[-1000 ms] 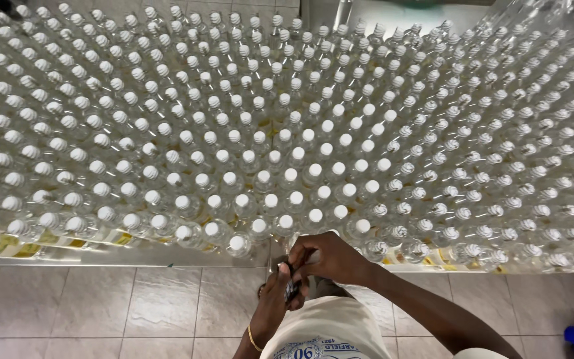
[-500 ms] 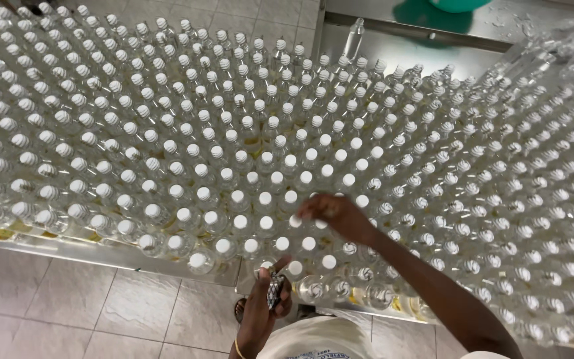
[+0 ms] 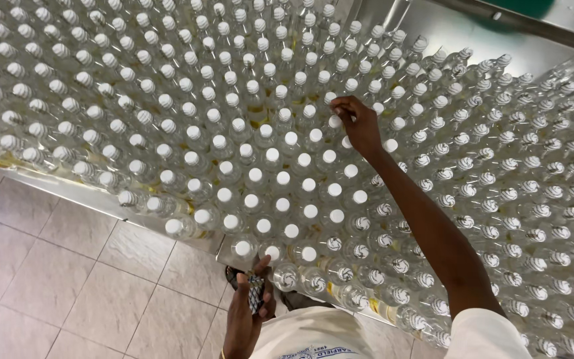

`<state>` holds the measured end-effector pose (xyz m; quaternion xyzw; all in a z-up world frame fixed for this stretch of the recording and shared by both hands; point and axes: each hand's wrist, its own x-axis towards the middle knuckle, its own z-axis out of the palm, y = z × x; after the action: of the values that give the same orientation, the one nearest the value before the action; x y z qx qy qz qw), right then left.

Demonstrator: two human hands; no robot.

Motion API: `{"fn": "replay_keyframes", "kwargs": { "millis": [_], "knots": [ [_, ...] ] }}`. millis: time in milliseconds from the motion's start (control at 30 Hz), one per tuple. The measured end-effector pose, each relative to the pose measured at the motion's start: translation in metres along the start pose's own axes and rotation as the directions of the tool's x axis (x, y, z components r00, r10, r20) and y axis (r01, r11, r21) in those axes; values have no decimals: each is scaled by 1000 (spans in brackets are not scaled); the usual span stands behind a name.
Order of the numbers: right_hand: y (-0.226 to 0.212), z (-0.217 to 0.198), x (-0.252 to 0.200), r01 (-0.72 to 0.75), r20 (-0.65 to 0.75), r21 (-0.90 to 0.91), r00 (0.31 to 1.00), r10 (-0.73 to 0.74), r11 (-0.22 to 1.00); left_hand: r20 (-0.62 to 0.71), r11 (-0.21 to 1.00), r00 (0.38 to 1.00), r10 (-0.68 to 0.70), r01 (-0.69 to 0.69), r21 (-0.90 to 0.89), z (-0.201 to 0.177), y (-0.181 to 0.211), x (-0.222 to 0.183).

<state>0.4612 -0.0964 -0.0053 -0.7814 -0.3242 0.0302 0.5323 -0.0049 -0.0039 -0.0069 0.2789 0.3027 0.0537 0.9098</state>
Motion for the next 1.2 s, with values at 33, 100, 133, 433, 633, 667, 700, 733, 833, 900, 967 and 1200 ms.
{"fn": "replay_keyframes", "kwargs": {
  "millis": [33,100,133,433,633,667,700,733,833,900,967,1200],
  "knots": [
    [5,-1,1,-3,5,2,1000,3,1000,-5,1000,1000,-1,1,-2,2,-2,-1],
    [14,-1,5,-17,45,59,999,15,998,-9,1000,1000,7,-7,-6,5,-4,-1],
    [17,-3,3,-16,46,62,999,13,998,-10,1000,1000,9,-9,-5,6,-6,-2],
    [21,-18,1,-165,131,68,979,155,984,-51,1000,999,20,-20,-6,24,-13,-2],
    [28,-24,0,-177,173,-24,969,179,984,-13,999,1000,26,-26,-27,16,-21,3],
    [28,-25,0,-174,194,-80,963,187,981,-8,999,999,31,-31,-27,15,-22,3],
    [27,-26,0,-170,214,-136,957,196,976,-2,999,999,36,-36,-27,15,-23,3],
    [27,-26,1,-168,216,-135,957,195,976,-3,999,999,38,-38,-28,17,-23,2],
    [29,-26,-1,-113,276,-209,946,170,971,-35,998,998,54,-55,-23,21,-22,1],
    [33,-26,-3,-125,291,-186,940,176,975,-36,997,997,64,-65,-29,22,-23,1],
    [35,-24,-3,-99,294,-186,944,152,977,-43,998,997,60,-60,-10,23,-21,0],
    [56,-19,18,-87,323,-410,917,234,908,-43,999,998,36,-35,22,23,-15,2]
  ]
}}
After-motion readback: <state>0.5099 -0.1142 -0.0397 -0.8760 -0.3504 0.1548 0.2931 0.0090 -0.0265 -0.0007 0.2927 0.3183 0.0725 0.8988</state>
